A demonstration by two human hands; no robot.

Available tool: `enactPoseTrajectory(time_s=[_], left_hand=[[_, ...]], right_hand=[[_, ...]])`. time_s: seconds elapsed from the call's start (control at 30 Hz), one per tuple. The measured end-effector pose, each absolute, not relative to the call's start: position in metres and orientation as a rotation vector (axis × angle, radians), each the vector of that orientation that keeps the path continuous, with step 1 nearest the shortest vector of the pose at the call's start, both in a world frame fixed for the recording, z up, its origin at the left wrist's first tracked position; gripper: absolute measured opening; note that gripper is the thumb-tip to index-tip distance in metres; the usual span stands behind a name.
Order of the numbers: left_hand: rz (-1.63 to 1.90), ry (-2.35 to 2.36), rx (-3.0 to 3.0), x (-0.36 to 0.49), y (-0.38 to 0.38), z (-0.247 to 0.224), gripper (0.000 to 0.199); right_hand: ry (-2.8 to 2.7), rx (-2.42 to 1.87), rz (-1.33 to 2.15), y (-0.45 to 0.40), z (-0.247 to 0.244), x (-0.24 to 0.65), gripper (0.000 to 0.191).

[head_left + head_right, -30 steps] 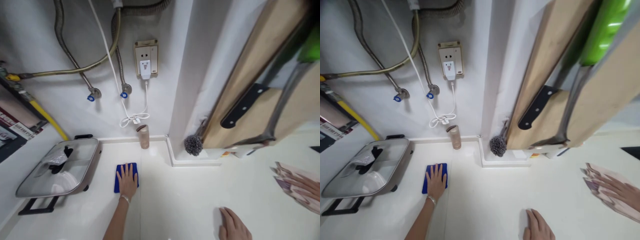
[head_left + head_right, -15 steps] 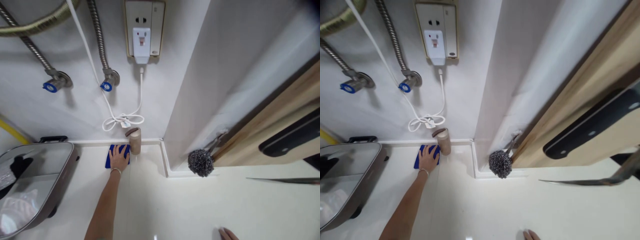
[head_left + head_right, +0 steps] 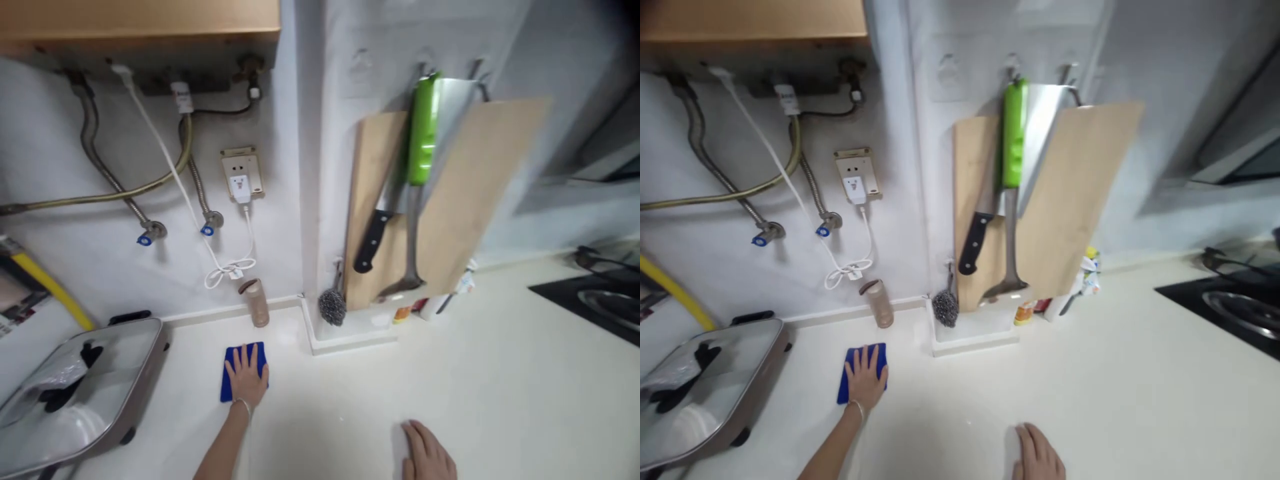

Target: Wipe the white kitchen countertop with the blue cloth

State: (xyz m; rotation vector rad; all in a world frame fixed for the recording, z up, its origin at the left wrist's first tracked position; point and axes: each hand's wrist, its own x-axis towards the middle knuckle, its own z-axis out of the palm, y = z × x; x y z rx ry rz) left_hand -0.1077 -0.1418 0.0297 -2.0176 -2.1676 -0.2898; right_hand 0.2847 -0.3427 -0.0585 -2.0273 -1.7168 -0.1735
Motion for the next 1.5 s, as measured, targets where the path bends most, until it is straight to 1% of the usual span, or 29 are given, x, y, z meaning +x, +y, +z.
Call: enactPoseTrajectory(time_s=[0.17,0.3,0.4,0.47,0.53,0.63,0.73,0.8,0.9,0.97,1.03,1.13,1.2,1.33,1.5], left_hand=[[-0.386,-1.922,-2.244,-0.039,-0.216,0.011,0.068],[-0.534,-1.792,-2.423,0.043,-0.274,-0.009,0.079],[-0.566,-1.714,-2.565,0.096,-0.31,-0.011,0.085],[-0.533,-1.612,-2.72,0.112,-0.325,-0.004,0.082],[-0.5,-1.49,-2.908,0.107,-0.328,0.006,0.072],[-0.497,-1.371,-3.139,0.069,-0.314,0.018,0.054],[-0.673,-1.594,-2.988,0.015,-0.29,0.02,0.052],[-0.781,-1.792,-2.761,-0.016,-0.274,0.018,0.051],[-0.817,-2.001,-2.482,-0.049,-0.259,0.013,0.053],[-0.806,-2.061,-2.387,-0.061,-0.256,0.008,0.055],[-0.806,-2.051,-2.309,-0.066,-0.258,0.0,0.055],[-0.798,-1.956,-2.221,-0.069,-0.26,-0.013,0.055],[-0.778,-1.906,-2.193,-0.069,-0.259,-0.02,0.055],[-0.766,-1.86,-2.173,-0.068,-0.256,-0.027,0.055],[-0.852,-1.89,-2.135,-0.065,-0.253,-0.033,0.056]], right_hand=[[-1.693,-2.025,-0.224,-0.342,-0.036,0.27,0.047],[-1.699,-2.037,-0.265,-0.342,-0.026,0.265,0.049],[-1.684,-2.024,-0.289,-0.342,-0.024,0.264,0.05],[-1.664,-1.99,-0.272,-0.344,-0.025,0.267,0.049],[-1.631,-1.913,-0.238,-0.346,-0.028,0.272,0.047],[-1.516,-1.799,-0.2,-0.35,-0.029,0.278,0.047],[-1.49,-1.739,-0.185,-0.345,-0.019,0.258,0.049],[-1.628,-1.698,-0.138,-0.336,-0.007,0.228,0.048],[-1.897,-1.721,-0.035,-0.321,0.006,0.177,0.048],[-1.992,-1.768,-0.003,-0.317,0.007,0.156,0.055],[-2.051,-1.754,-0.022,-0.315,0.002,0.154,0.062],[-2.13,-1.637,-0.084,-0.311,-0.007,0.18,0.07],[-2.096,-1.652,-0.135,-0.3,-0.011,0.211,0.072],[-1.804,-1.931,-0.321,-0.265,-0.02,0.279,0.064],[-1.693,-2.18,-0.469,-0.218,-0.031,0.335,0.065]])
